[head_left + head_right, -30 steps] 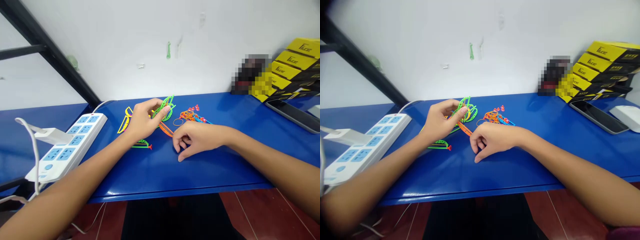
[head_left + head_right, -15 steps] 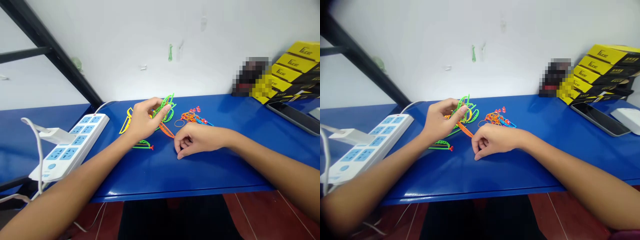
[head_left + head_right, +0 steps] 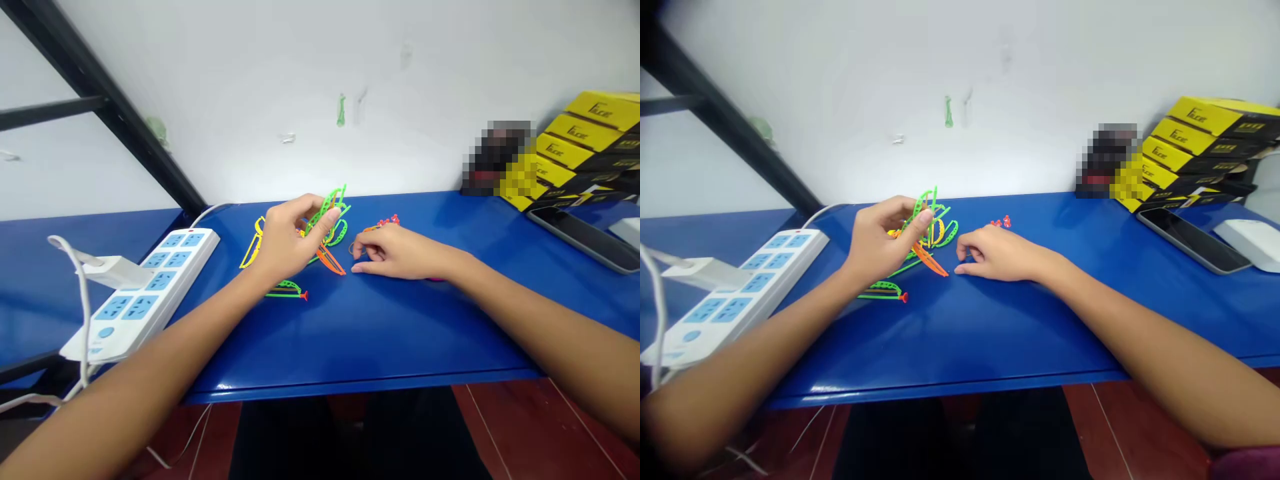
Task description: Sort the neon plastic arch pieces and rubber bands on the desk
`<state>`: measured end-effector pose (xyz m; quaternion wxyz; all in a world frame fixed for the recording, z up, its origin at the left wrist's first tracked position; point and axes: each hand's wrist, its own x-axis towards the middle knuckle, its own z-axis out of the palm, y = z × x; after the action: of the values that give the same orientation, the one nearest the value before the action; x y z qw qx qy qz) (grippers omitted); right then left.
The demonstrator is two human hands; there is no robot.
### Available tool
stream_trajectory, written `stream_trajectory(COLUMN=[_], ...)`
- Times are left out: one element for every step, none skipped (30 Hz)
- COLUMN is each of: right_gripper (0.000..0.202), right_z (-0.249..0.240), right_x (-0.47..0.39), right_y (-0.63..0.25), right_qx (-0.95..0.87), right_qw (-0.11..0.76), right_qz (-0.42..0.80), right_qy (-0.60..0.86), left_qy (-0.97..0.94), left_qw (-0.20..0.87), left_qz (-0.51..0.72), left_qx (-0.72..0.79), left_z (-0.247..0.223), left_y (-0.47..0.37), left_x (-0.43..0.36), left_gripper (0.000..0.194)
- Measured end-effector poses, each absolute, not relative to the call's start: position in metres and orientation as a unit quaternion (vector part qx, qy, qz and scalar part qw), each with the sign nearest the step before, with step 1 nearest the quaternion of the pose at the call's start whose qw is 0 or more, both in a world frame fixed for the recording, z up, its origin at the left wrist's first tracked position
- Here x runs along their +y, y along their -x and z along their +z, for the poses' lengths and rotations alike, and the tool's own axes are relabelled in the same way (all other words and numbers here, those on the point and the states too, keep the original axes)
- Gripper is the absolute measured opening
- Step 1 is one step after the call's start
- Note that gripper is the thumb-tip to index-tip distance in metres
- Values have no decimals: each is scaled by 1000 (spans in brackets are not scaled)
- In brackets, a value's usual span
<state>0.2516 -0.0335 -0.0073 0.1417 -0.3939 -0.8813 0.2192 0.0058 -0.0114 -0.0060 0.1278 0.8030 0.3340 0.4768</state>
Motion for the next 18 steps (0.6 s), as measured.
stream_trajectory(right_gripper=[23,23,24,25,26,28,30,31,30,29,27,25,23,23,24,26,27,28], right_z=[-8,-8,-7,-7,-6,-6,-6,-7,-8,-10,-12,-14,-16,-18,-19,-20,-20,-19], right_x=[-33,-32,-31,-30,-29,-27,-24,-22,-19,-17,-15,-13,-12,-12,-12,-13,-14,-14], right_y=[-252,-253,-254,-255,-257,-259,-261,-263,-265,-267,-269,-270,-270,-270,-270,-270,-269,-268], right_qx=[-882,-883,-884,-885,-884,-882,-879,-876,-873,-871,-869,-868,-868,-869,-870,-870,-871,-870], right_qw=[139,139,142,146,151,157,164,169,173,174,173,170,168,170,177,187,201,215], right_qz=[218,215,208,198,186,172,159,148,139,132,129,127,127,127,126,124,121,116], right_qy=[393,393,394,396,401,409,418,427,435,441,446,448,449,447,444,438,433,428], left_qy=[-807,-811,-816,-820,-825,-829,-835,-840,-845,-848,-850,-851,-852,-853,-855,-858,-861,-864], left_qw=[111,95,84,78,77,80,85,89,93,95,98,99,97,92,83,73,63,55], left_qz=[479,480,480,477,473,466,459,450,441,434,428,424,421,421,419,417,415,412], left_qx=[327,319,312,306,301,297,293,291,289,288,290,292,294,295,293,290,288,285], left_z=[-6,-6,-7,-8,-9,-10,-11,-12,-12,-13,-13,-13,-13,-12,-11,-11,-10,-10], left_y=[-6,-6,-6,-7,-7,-8,-9,-9,-9,-10,-10,-10,-9,-9,-8,-7,-6,-5], left_x=[-11,-11,-11,-12,-12,-13,-14,-14,-15,-15,-15,-15,-15,-14,-13,-12,-11,-10], left_gripper=[28,26,24,23,23,24,24,24,25,26,27,28,29,29,29,30,30,30])
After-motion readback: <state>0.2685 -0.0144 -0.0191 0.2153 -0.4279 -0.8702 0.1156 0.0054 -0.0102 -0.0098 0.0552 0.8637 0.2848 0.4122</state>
